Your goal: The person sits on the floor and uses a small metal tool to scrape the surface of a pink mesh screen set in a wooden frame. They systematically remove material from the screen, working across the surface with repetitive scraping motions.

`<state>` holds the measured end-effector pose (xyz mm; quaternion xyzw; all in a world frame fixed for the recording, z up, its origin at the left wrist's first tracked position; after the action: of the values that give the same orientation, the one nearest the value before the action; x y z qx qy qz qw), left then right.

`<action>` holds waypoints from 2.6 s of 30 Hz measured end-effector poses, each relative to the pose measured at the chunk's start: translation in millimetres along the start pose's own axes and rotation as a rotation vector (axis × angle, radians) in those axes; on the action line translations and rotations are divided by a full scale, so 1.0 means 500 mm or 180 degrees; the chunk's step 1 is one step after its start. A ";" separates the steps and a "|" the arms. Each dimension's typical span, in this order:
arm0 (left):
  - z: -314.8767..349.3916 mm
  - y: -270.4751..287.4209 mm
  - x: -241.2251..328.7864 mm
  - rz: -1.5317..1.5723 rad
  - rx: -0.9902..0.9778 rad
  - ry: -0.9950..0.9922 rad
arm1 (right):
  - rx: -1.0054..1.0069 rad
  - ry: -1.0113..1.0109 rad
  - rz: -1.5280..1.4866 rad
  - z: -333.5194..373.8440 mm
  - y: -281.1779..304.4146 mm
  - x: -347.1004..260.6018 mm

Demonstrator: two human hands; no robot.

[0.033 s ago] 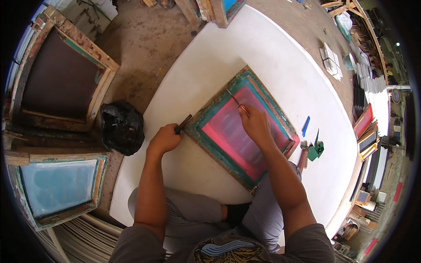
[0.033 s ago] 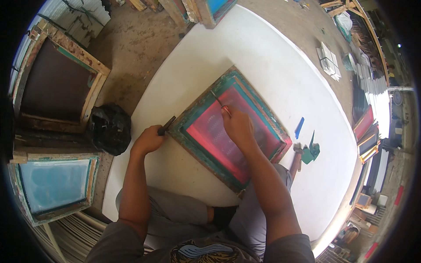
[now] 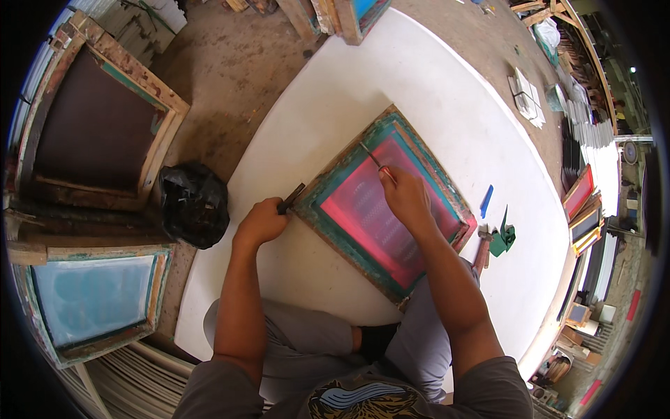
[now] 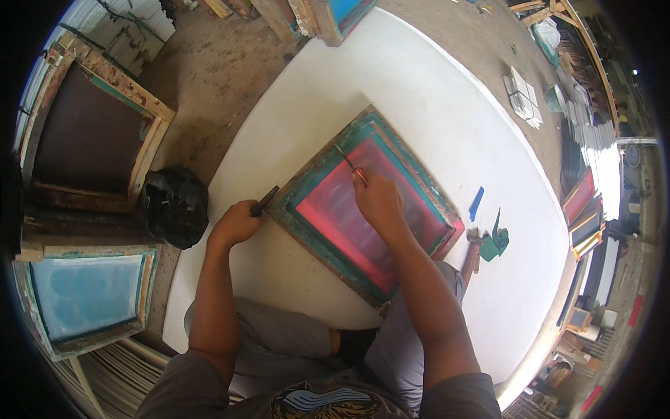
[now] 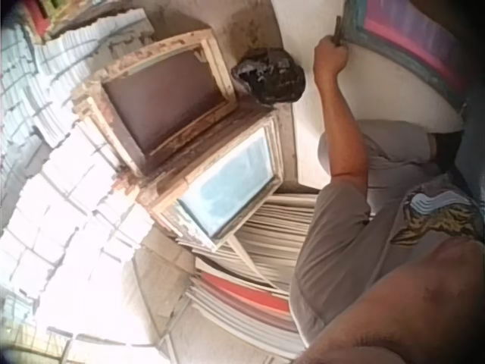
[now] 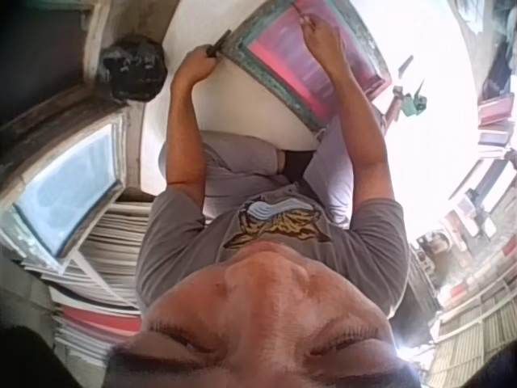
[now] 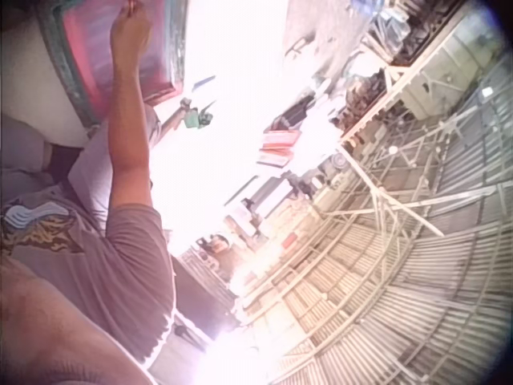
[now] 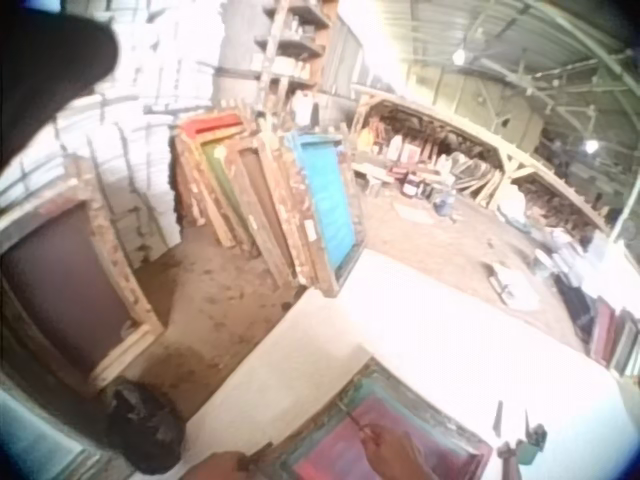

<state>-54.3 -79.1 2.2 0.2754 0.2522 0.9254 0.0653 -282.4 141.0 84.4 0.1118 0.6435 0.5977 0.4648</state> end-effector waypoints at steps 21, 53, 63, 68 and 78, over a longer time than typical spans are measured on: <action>0.008 0.000 0.003 -0.0070 0.0080 -0.0076 | -0.0823 -0.0147 0.0281 -0.047 0.019 -0.052; 0.005 0.000 -0.002 -0.0002 -0.0044 0.0088 | -0.0014 -0.0192 -0.0051 -0.002 -0.011 0.025; 0.005 0.001 0.004 -0.0031 -0.0059 0.0004 | -0.0130 0.0227 0.0980 -0.034 0.022 -0.010; 0.009 0.000 0.008 -0.0060 -0.0056 0.0045 | -0.0618 0.0196 0.1587 -0.063 0.007 -0.040; 0.009 -0.001 0.012 0.0009 -0.0003 0.0055 | -0.0356 0.0277 0.0175 -0.066 0.016 0.022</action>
<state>-56.8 -75.0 8.0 0.2677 0.2519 0.9279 0.0619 -316.0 128.7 81.1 0.0773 0.6255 0.6496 0.4252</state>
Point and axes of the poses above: each hand's wrist, its own z-axis away from the middle knuckle, its own y-axis out of the back of the hand, x = y × z, the point moved 5 cm from there along -z, towards the middle knuckle, and after that the axes turned 12 degrees about y, right-handed, at the moved point
